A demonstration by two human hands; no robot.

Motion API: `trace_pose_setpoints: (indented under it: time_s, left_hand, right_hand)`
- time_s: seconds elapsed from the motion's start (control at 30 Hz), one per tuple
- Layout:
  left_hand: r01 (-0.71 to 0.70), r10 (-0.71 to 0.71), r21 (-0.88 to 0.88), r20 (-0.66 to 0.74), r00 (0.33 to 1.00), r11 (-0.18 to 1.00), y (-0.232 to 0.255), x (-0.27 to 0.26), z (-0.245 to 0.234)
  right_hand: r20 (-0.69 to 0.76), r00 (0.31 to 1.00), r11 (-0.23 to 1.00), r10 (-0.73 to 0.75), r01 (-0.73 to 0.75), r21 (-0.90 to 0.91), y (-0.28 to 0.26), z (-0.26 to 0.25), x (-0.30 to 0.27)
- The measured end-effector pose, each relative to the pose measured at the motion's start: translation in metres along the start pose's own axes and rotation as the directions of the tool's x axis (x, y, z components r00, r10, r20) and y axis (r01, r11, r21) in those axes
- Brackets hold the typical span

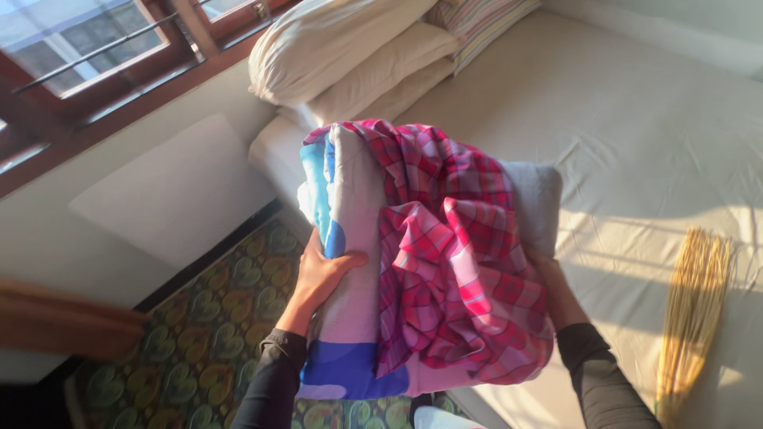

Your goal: The person smooths a white fitted sheet on a mattress, moves a pile of blankets and a broom aside, then uses the broom to sweep the mattress surface. The person tucks the sheet edges under the mattress and lifts the mattress to adjust the sheet underneath before placing the mattress back down.

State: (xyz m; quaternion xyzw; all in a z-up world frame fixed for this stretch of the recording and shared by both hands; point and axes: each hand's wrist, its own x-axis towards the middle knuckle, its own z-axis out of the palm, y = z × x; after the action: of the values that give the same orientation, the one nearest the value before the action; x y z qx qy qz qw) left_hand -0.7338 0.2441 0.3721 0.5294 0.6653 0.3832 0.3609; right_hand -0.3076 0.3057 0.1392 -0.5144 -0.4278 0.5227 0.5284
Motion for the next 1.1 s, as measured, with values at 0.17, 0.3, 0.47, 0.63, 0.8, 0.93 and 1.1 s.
trace_pose_setpoints:
  time_s: [0.17, 0.3, 0.47, 0.63, 0.8, 0.93, 1.1]
  left_hand:
    - [-0.009, 0.008, 0.084, 0.011, 1.000, 0.996, 0.006, 0.098, -0.003]
    - [-0.050, 0.044, 0.122, 0.051, 0.998, 0.991, 0.014, 0.174, -0.003]
    - [-0.157, 0.136, 0.124, 0.166, 0.977, 0.980, 0.024, 0.274, 0.004]
    - [-0.258, 0.206, 0.192, 0.253, 0.945, 0.947, 0.029, 0.387, 0.015]
    - [-0.374, 0.304, 0.198, 0.311, 0.900, 0.906, 0.028, 0.503, 0.025]
    - [-0.358, 0.271, 0.260, 0.317, 0.909, 0.897, 0.016, 0.590, 0.025]
    - [-0.339, 0.224, 0.433, 0.296, 0.929, 0.835, -0.040, 0.676, 0.039]
  right_hand:
    - [0.059, 0.996, 0.996, 0.063, -0.067, 0.065, -0.023, 0.040, 0.003]
    - [0.026, 1.000, 1.000, 0.004, -0.004, -0.001, -0.011, 0.059, 0.054]
    - [-0.125, 0.875, 0.786, 0.468, -0.347, 0.512, 0.042, 0.077, 0.136]
    - [-0.200, 0.850, 0.780, 0.488, -0.322, 0.537, 0.078, 0.108, 0.200]
    - [-0.228, 0.911, 0.854, 0.344, -0.202, 0.479, 0.106, 0.146, 0.277]
    - [-0.363, 0.774, 0.817, 0.520, -0.325, 0.477, 0.124, 0.179, 0.374]
    - [-0.353, 0.883, 0.949, 0.310, -0.264, 0.172, 0.090, 0.220, 0.419]
